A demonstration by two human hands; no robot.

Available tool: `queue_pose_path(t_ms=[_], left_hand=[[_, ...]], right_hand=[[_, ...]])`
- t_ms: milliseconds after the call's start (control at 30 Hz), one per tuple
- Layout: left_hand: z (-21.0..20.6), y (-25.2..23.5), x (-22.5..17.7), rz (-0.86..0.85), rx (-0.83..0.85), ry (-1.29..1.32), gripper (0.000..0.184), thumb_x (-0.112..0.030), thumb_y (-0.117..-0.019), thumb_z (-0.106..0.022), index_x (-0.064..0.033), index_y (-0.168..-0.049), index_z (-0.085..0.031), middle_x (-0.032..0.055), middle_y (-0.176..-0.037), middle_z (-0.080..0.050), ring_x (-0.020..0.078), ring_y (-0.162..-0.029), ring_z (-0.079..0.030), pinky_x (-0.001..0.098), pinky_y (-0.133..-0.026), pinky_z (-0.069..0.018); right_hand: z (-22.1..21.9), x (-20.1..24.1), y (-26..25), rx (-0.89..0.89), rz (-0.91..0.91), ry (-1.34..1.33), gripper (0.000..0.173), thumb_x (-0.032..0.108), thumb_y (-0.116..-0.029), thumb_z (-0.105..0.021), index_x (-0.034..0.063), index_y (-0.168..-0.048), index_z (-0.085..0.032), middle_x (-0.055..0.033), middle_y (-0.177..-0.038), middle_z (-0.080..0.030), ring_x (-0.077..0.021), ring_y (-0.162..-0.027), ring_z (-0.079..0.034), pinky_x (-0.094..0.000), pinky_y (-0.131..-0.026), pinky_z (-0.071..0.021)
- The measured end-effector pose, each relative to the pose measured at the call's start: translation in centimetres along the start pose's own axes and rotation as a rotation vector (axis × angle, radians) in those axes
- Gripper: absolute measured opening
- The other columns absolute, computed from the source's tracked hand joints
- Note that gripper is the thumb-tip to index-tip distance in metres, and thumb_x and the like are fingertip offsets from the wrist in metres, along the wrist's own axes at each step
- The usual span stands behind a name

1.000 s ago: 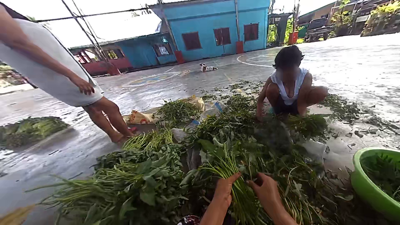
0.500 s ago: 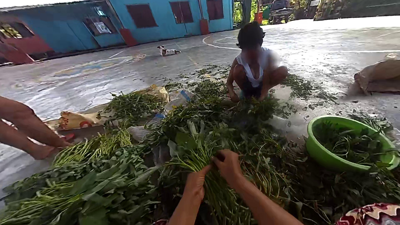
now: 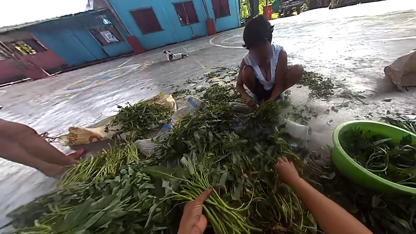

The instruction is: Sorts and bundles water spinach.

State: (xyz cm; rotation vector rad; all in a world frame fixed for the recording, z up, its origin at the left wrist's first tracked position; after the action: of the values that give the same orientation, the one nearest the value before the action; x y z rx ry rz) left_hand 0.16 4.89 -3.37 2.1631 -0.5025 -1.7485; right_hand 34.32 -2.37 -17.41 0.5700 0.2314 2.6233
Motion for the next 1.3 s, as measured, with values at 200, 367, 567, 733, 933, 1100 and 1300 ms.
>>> queue_pose_path(t_ms=[200, 367, 567, 733, 933, 1100, 1300], left_hand=[[-0.5, -0.3, -0.1, 0.07, 0.02, 0.047, 0.022, -0.002, -0.0972, -0.064, 0.0036, -0.118, -0.061, 0.0167, -0.097, -0.073, 0.0244, -0.084, -0.073, 0.0383, -0.074, -0.0623], [-0.5, 0.0, -0.1, 0.045, 0.058, 0.016, 0.025, 0.0, -0.0941, -0.067, 0.0062, -0.118, -0.06, 0.0191, -0.093, -0.072, 0.0257, -0.08, -0.073, 0.0381, -0.072, -0.0623], [-1.3, 1.8, -0.2, -0.071, 0.128, -0.08, 0.04, 0.004, -0.087, -0.075, 0.0068, -0.123, -0.056, 0.017, -0.099, -0.073, 0.0229, -0.088, -0.073, 0.0361, -0.079, -0.0618], [-0.5, 2.9, -0.1, -0.111, 0.253, -0.182, 0.055, 0.002, -0.0808, -0.082, 0.0047, -0.128, -0.054, 0.0139, -0.111, -0.07, 0.0179, -0.101, -0.07, 0.0337, -0.089, -0.059], [-0.5, 3.0, 0.4, -0.07, 0.385, -0.257, 0.064, -0.005, -0.08, -0.084, 0.0028, -0.135, -0.052, 0.016, -0.123, -0.065, 0.0196, -0.113, -0.065, 0.0372, -0.098, -0.0553], [0.1, 2.1, 0.5, -0.076, 0.354, -0.212, 0.076, -0.008, -0.0803, -0.085, 0.0048, -0.143, -0.046, 0.0234, -0.138, -0.057, 0.027, -0.127, -0.058, 0.0431, -0.109, -0.0477], [1.2, 1.6, 0.7, -0.053, 0.212, -0.181, 0.062, -0.013, -0.0853, -0.083, 0.0013, -0.138, -0.052, 0.0194, -0.129, -0.063, 0.0277, -0.118, -0.061, 0.0466, -0.101, -0.0506]], right_hand=[[4.7, 0.6, -1.0, -0.081, 0.103, -0.022, 0.025, 0.006, -0.0994, -0.06, 0.009, -0.118, -0.076, -0.0139, -0.129, -0.067, -0.0353, -0.131, -0.055, -0.0574, -0.111, -0.0402], [11.9, 3.5, 3.3, -0.317, 0.129, -0.369, 0.019, 0.016, -0.0962, -0.072, 0.0056, -0.112, -0.075, -0.0145, -0.105, -0.074, -0.0308, -0.102, -0.07, -0.0557, -0.095, -0.0544], [10.0, 12.7, 9.0, -0.249, 0.046, -0.696, 0.034, 0.025, -0.0934, -0.076, 0.0057, -0.121, -0.07, -0.0114, -0.099, -0.073, -0.0217, -0.086, -0.071, -0.0428, -0.085, -0.0582], [7.5, 21.2, 11.7, -0.134, 0.185, -0.818, 0.034, 0.021, -0.0974, -0.069, 0.0053, -0.128, -0.068, -0.0102, -0.099, -0.074, -0.0178, -0.081, -0.072, -0.0368, -0.08, -0.0604], [6.8, 21.7, 12.0, -0.225, 0.289, -0.574, 0.029, 0.02, -0.1023, -0.063, 0.007, -0.127, -0.071, -0.0148, -0.111, -0.072, -0.0252, -0.094, -0.07, -0.0468, -0.09, -0.0567], [5.7, 18.6, 11.4, -0.187, 0.4, -0.676, 0.042, 0.021, -0.1019, -0.06, -0.0005, -0.137, -0.058, -0.0191, -0.118, -0.067, -0.018, -0.089, -0.067, -0.0399, -0.08, -0.0574], [3.8, 6.8, 9.7, -0.224, -0.139, -0.687, 0.033, 0.019, -0.1044, -0.059, 0.0008, -0.132, -0.061, -0.0207, -0.115, -0.067, -0.0264, -0.092, -0.067, -0.0476, -0.081, -0.0553]])
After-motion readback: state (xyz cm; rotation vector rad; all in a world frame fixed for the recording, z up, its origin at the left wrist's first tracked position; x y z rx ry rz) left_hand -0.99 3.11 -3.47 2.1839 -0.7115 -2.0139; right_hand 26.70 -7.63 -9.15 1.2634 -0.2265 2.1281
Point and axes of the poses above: each hand's wrist, its own y-axis away from the middle knuckle, its own z-axis out of the back of the hand, x = y × z, the point moved 2 cm from there along -y, towards the middle knuckle
